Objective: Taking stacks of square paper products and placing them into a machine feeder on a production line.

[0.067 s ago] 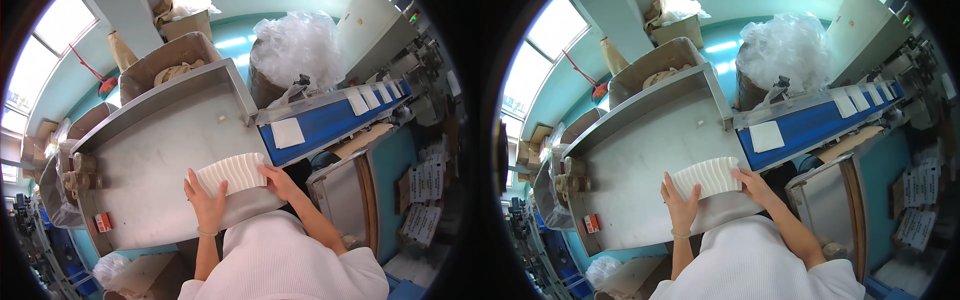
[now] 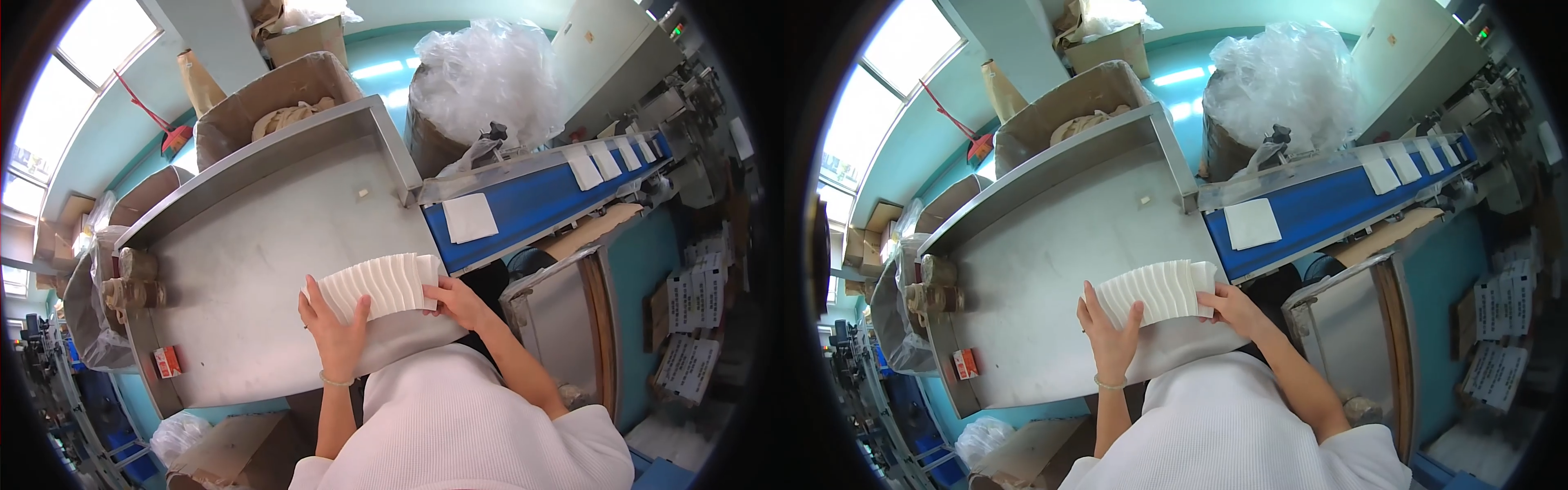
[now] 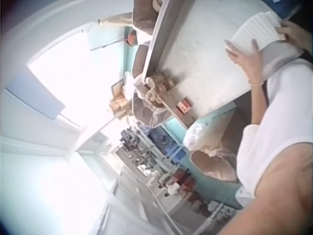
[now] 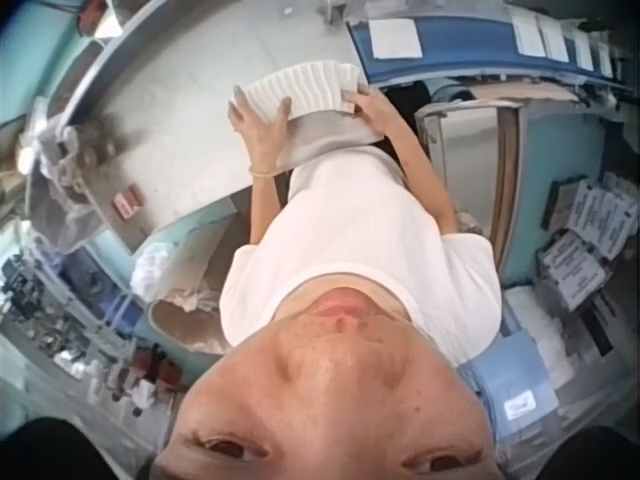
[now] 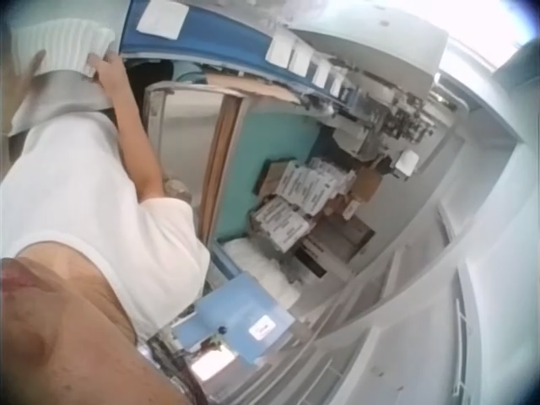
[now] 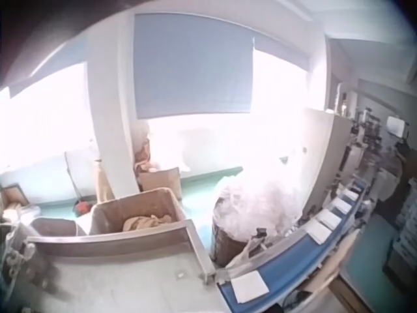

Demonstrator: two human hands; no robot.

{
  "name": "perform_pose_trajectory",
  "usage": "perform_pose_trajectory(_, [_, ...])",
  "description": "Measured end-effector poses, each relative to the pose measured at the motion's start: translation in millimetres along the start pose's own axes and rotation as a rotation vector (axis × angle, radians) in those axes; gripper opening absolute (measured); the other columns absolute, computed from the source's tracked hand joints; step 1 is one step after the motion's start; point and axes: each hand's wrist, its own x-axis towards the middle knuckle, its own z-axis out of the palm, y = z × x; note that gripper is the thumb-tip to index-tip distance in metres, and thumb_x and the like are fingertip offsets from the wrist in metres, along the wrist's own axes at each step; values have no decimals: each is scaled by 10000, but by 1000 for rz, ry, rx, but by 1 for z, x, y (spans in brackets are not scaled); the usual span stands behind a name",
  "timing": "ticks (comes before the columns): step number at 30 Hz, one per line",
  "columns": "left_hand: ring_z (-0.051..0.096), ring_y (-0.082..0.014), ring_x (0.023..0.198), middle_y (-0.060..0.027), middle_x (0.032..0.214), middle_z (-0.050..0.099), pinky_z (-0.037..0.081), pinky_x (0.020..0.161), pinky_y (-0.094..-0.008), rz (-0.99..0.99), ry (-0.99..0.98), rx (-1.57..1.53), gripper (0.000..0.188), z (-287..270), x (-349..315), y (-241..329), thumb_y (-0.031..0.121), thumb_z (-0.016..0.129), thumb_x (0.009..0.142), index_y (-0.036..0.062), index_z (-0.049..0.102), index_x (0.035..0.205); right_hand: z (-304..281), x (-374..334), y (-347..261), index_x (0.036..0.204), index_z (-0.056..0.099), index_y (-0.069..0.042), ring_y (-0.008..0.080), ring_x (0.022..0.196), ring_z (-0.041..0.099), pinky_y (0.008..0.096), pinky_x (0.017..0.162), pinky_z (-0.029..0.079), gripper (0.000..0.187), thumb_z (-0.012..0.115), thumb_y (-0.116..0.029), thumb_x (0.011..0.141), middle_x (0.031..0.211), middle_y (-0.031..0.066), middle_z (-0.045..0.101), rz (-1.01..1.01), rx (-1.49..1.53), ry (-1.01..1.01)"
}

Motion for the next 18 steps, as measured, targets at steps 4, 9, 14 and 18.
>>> perform_pose_trajectory(4, [270, -497, 1359, -358, 1490, 176, 320, 1064, -544, 108, 91, 26, 1014, 5, -2, -4, 418, 798, 778, 43, 223, 1525, 1, -2, -9, 1157, 645, -24, 115, 769, 603, 264, 694, 485, 338, 634, -283, 939, 909, 21, 670, -97, -374, -25])
perform_pose_trajectory(9, [250, -475, 1383, -313, 1525, 145, 367, 952, -583, 92, 50, 337, 1144, 11, -4, 18, 599, 829, 620, 145, 291, 1521, 18, -1, -6, 1119, 635, 11, 94, 740, 547, 254, 687, 463, 330, 634, -259, 929, 862, 35, 649, -286, -567, -55])
perform_pose_trajectory(14, [205, -487, 1402, -320, 1524, 142, 368, 938, -608, 193, 49, 422, 1152, 17, -6, 31, 632, 835, 565, 149, 348, 1490, 34, -5, 3, 1100, 642, 8, 114, 804, 625, 283, 709, 500, 281, 620, -207, 920, 896, 63, 670, -418, -833, -15])
perform_pose_trajectory(18, [189, -494, 1406, -332, 1520, 134, 360, 945, -621, 119, 53, 402, 1030, 19, -3, 30, 586, 825, 618, 165, 405, 1459, 13, 3, -8, 1143, 599, 23, 154, 879, 663, 266, 762, 532, 329, 620, -232, 936, 992, 97, 680, -85, -383, -24])
